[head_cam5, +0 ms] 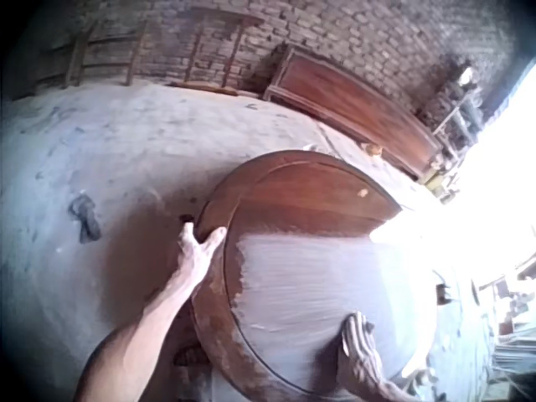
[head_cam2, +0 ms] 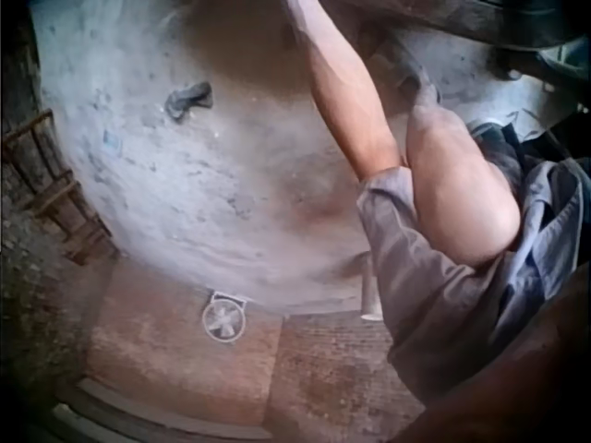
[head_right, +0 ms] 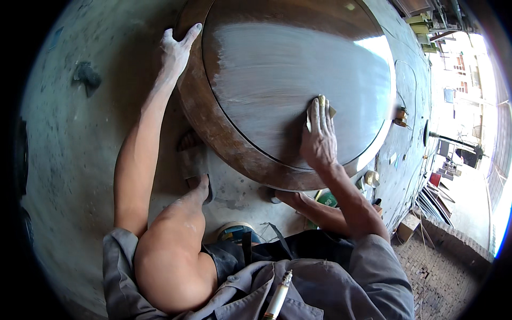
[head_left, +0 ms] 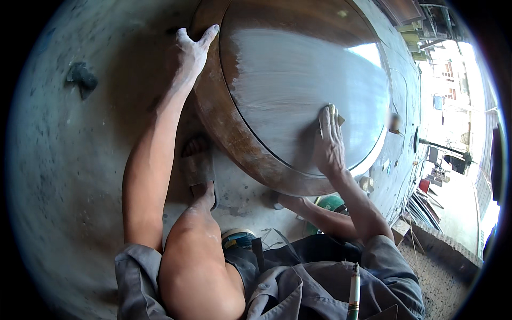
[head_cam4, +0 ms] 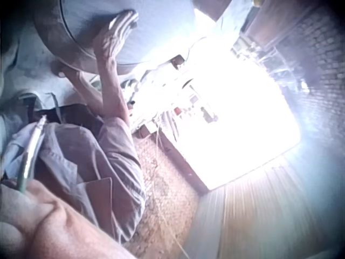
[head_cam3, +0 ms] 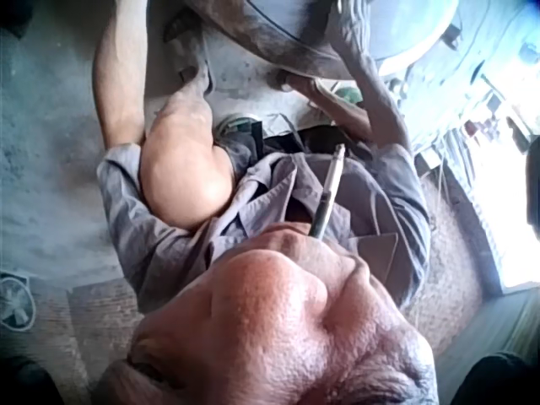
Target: The person sits on the floor and sands a round wooden table with sandpaper. They use both hands to rub the surface, occasionally switching sandpaper sheets and continuing to sand the tabletop.
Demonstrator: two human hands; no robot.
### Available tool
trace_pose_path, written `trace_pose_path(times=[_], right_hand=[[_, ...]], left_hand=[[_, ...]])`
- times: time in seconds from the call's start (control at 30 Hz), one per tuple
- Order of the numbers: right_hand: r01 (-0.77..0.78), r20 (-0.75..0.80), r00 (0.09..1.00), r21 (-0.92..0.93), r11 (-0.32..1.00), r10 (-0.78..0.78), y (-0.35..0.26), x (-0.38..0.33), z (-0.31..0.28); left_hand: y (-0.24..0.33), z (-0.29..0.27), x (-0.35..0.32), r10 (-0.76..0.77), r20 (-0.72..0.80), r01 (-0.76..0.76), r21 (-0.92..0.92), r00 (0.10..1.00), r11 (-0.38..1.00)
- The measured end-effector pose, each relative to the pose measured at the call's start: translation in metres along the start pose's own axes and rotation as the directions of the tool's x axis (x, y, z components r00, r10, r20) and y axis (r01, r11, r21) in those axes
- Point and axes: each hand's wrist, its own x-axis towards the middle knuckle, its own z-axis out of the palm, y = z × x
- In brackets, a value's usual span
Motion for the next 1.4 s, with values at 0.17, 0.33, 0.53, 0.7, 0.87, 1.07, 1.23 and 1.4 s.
trace_pose_path(times=[0.17, 0.33, 0.53, 0.7, 0.87, 1.07, 1.23, 1.4], right_hand=[[0.385, -0.039, 0.922, 0.178, 0.906, -0.385, -0.134, 0.006, 0.043], [0.133, 0.065, 0.989, -0.057, 0.989, -0.129, 0.029, 0.012, 0.02], [0.314, 0.068, 0.949, -0.153, 0.937, -0.307, -0.068, 0.026, 0.038], [0.352, 0.253, 0.916, -0.127, 0.927, -0.312, -0.023, 0.041, 0.032], [0.147, -0.055, 0.986, -0.165, 0.975, -0.158, 0.015, 0.036, 0.025], [0.526, 0.119, 0.836, 0.103, 0.844, -0.535, -0.1, 0.068, 0.038], [0.304, -0.023, 0.952, -0.022, 0.952, -0.304, -0.002, 0.068, 0.009], [0.525, -0.013, 0.851, 0.061, 0.849, -0.525, -0.113, 0.089, 0.036]], left_hand=[[-0.007, 0.006, 0.006, 0.006, -0.025, -0.003, 0.12, 1.0, 0.993], [-0.019, -0.001, 0.012, 0.06, -0.09, -0.051, 0.092, 0.994, 0.994], [0.003, 0.002, 0.002, 0.024, -0.003, -0.024, 0.067, 1.0, 0.997], [-0.002, -0.002, 0.0, -0.037, -0.035, 0.041, 0.121, 0.999, 0.992], [-0.005, -0.001, 0.003, -0.012, 0.007, 0.011, 0.154, 1.0, 0.988], [-0.015, -0.001, 0.011, 0.023, 0.056, -0.032, 0.155, 0.998, 0.987], [0.01, -0.008, -0.004, -0.025, -0.012, 0.027, 0.199, 1.0, 0.98], [0.0, -0.008, 0.002, 0.029, 0.03, -0.033, 0.144, 0.999, 0.989]])
